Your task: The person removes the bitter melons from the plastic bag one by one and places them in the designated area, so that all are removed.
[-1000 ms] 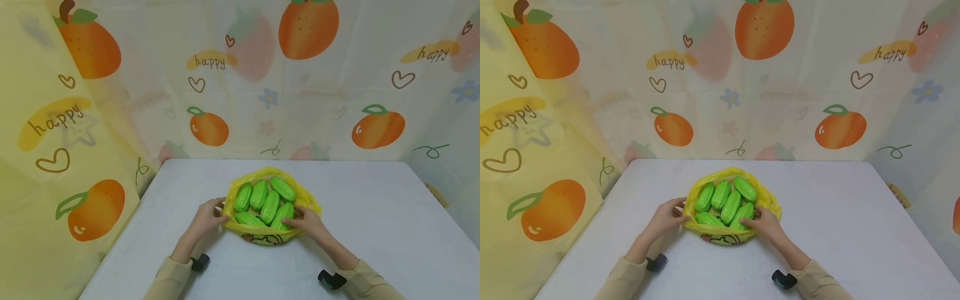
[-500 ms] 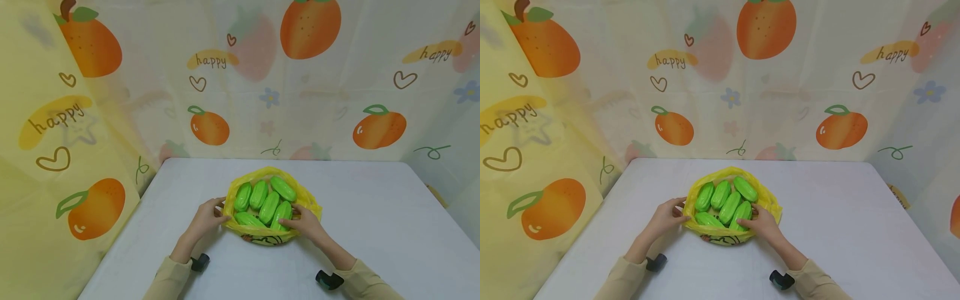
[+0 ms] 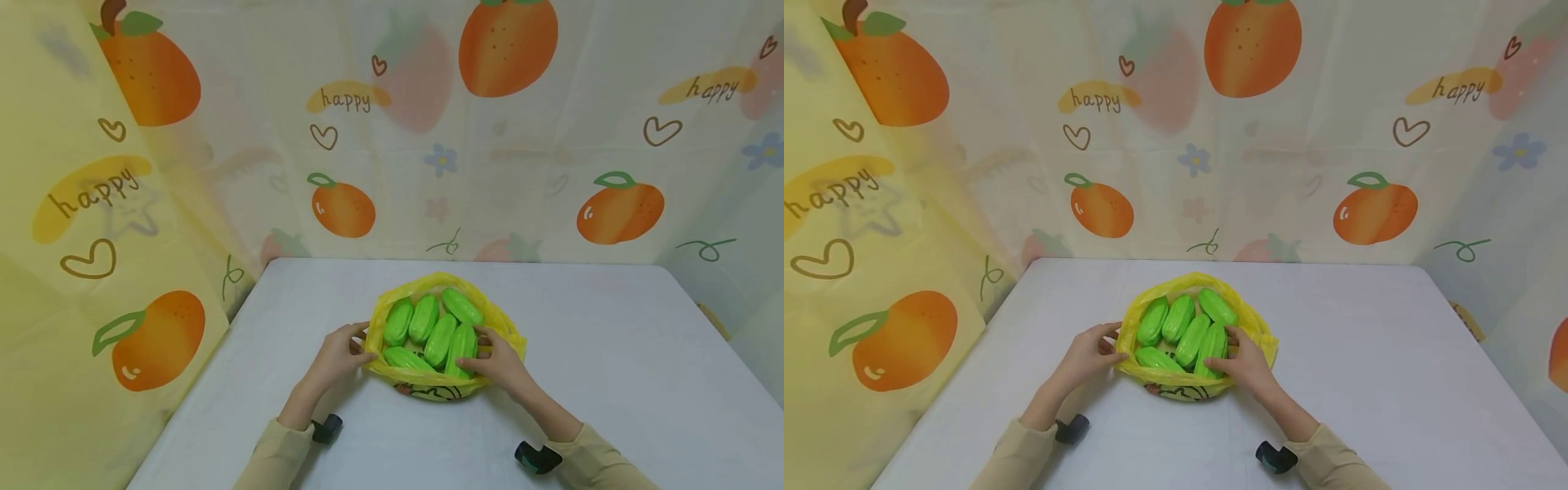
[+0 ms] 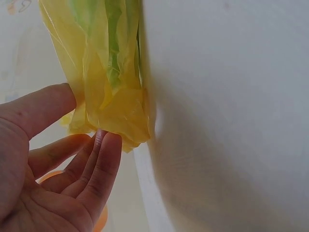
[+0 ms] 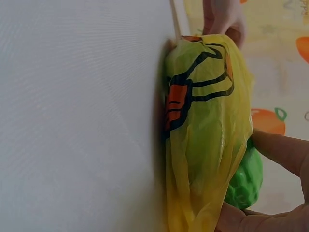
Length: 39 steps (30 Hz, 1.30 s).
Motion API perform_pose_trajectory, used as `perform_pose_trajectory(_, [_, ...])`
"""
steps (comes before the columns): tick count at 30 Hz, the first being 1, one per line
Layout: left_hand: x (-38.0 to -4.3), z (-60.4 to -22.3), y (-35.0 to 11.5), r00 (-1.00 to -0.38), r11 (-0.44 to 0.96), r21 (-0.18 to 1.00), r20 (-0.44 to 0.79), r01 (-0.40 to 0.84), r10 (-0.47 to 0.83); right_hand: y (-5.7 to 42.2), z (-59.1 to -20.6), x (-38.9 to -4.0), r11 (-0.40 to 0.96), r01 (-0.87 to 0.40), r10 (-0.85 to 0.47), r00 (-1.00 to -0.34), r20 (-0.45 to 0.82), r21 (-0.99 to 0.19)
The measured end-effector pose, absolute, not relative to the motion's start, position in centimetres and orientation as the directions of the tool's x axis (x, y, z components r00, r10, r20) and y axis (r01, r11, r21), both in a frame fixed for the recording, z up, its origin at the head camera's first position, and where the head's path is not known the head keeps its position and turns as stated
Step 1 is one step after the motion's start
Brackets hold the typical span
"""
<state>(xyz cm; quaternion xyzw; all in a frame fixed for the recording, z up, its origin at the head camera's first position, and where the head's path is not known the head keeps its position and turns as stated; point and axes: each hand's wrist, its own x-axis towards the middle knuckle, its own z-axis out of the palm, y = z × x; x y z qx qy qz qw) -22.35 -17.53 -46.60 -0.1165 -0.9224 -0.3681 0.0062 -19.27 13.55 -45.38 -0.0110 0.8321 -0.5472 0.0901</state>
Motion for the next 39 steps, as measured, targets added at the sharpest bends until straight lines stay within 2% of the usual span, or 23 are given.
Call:
perform_pose_trajectory(14, [-22.1, -46.4, -17.6, -0.973, 0.705, 0.675, 0.092, 0.218, 0.212, 14.4, -44.3, -20.2, 0.31, 0.061, -0.118, -0.988, -0.102, -0.949])
perform_pose_trajectory(39, [-22.1, -46.6, -17.7, -0.974, 0.695, 0.688, 0.085, 0.209, 0.208, 17.3, -42.3, -20.9, 0.285, 0.04, -0.119, -0.99, -0.077, -0.958])
